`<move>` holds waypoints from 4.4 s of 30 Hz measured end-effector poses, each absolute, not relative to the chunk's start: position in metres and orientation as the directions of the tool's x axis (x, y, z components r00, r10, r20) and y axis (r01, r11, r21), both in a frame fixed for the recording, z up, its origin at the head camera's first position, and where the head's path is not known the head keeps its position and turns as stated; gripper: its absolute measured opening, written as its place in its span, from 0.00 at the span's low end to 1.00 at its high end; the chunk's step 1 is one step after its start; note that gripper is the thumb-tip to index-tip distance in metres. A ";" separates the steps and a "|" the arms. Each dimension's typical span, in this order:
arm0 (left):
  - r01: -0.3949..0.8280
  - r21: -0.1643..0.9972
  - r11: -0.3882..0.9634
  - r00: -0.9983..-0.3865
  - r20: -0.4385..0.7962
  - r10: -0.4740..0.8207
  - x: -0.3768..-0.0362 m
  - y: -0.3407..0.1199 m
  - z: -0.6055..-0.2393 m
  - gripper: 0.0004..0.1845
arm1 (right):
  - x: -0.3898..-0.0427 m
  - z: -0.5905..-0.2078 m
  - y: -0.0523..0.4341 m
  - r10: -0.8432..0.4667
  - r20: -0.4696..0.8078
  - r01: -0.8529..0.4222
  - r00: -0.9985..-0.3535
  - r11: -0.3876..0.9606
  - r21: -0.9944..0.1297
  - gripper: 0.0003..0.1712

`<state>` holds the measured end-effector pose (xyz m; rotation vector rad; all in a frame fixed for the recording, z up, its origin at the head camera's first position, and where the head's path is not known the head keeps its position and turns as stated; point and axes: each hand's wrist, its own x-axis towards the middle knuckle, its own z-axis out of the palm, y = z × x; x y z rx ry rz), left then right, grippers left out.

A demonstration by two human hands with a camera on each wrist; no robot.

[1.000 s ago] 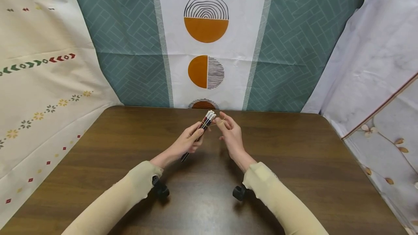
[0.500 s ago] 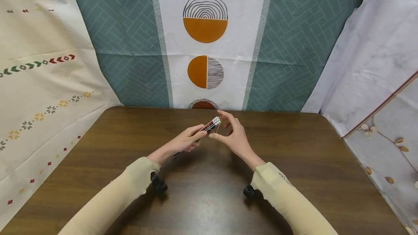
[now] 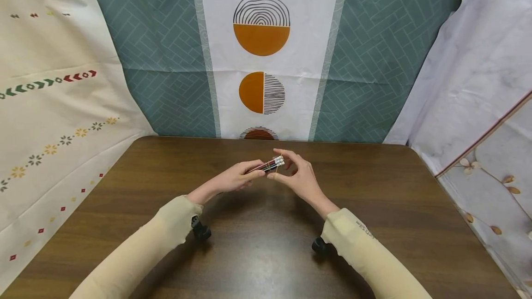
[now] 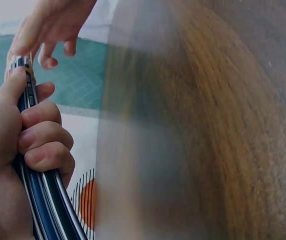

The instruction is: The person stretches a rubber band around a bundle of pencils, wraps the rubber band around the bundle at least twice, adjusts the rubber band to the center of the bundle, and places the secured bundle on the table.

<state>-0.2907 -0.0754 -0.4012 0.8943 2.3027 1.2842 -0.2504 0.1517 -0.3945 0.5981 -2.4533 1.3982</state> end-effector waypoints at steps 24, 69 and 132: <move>0.581 0.655 0.483 -0.637 -0.004 0.771 -0.292 -0.072 -0.397 0.12 | -0.262 -0.419 0.160 -0.411 0.350 -0.477 -0.842 0.263 -0.839 0.18; 0.473 0.792 0.385 -0.829 0.253 0.498 -0.260 -0.085 -0.380 0.07 | -0.252 -0.418 0.177 -0.402 0.183 -0.261 -0.897 0.147 -0.954 0.09; 0.497 0.815 0.297 -0.794 0.289 0.534 -0.276 -0.078 -0.414 0.09 | -0.250 -0.402 0.176 -0.471 0.193 -0.355 -0.861 0.283 -0.891 0.08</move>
